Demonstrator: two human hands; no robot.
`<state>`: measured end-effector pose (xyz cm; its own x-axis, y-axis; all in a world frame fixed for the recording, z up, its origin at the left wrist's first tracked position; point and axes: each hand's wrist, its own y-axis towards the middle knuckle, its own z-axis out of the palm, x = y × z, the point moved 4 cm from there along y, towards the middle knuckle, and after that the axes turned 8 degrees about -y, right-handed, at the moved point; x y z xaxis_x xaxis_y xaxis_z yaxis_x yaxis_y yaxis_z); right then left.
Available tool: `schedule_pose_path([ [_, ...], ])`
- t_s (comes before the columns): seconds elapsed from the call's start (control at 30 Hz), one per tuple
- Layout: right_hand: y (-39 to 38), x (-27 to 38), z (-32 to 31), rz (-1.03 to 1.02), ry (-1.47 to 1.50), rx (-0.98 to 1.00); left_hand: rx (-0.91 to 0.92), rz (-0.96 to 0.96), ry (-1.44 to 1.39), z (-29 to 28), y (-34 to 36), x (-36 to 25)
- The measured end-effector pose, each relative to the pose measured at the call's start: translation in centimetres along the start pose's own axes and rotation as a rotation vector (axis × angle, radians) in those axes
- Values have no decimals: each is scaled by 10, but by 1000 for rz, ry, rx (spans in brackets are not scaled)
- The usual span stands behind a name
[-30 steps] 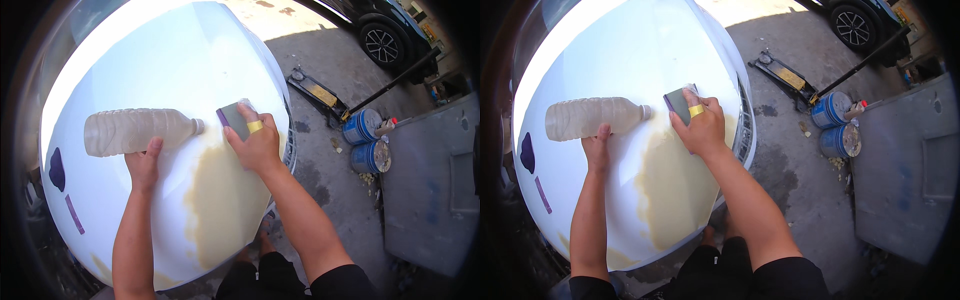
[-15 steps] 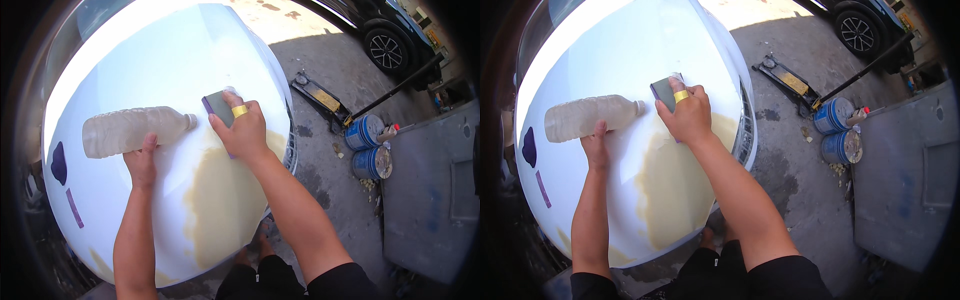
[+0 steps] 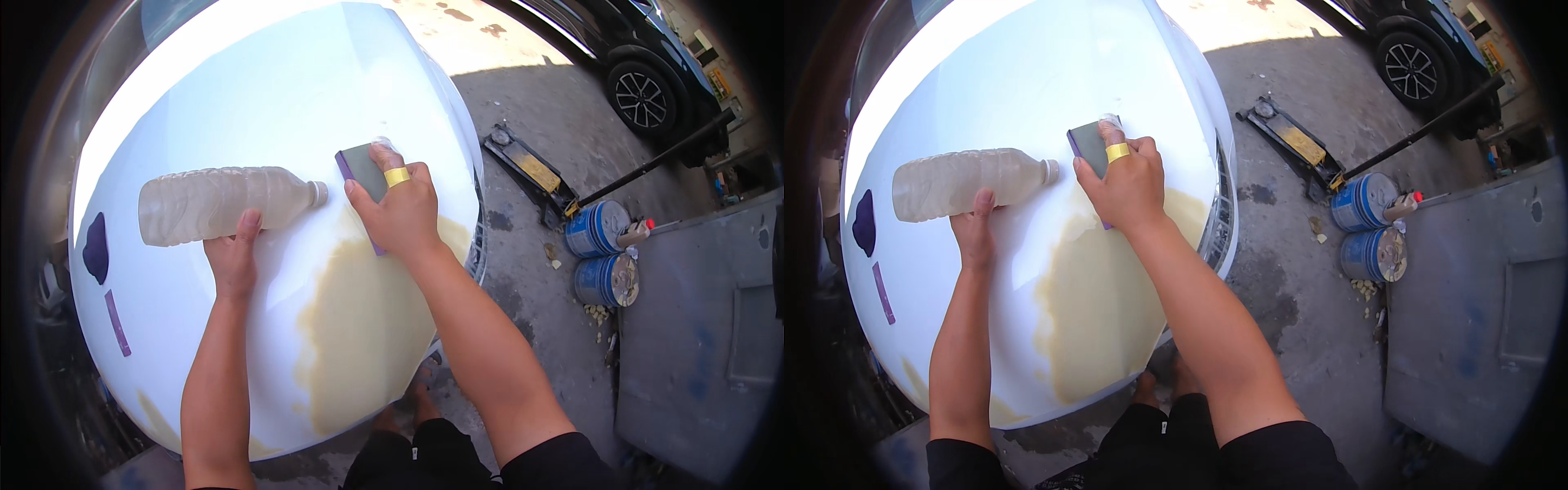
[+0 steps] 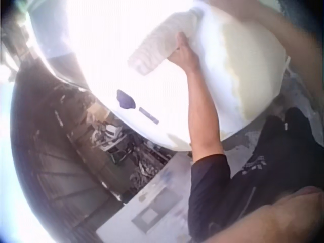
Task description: The person pours liquid from a plastic bottle onto the white car hood and uses a sanding block to rub the surface. The person repeatedly wets the area and sands it in a back-and-forth motion.
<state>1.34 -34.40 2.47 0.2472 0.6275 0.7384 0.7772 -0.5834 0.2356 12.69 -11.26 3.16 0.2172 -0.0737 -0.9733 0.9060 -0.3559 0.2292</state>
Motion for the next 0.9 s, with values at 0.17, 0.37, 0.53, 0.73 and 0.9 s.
schedule_pose_path([
  [0.17, -109, -15, -8, -135, -47, -62, -34, 12, 25, -14, -1, -2],
  [0.37, -36, -9, -1, -50, -86, -75, -14, 25, 19, 2, 0, -2],
  [0.53, -15, 0, 6, -10, -95, -7, -42, -8, 34, -2, -2, -8],
  [0.73, -132, -19, -20, -227, -31, -48, -49, 75, 55, -3, -3, -11],
  [0.9, 15, 0, -2, -57, -121, -81, -18, 19, 20, 2, 1, -3],
])
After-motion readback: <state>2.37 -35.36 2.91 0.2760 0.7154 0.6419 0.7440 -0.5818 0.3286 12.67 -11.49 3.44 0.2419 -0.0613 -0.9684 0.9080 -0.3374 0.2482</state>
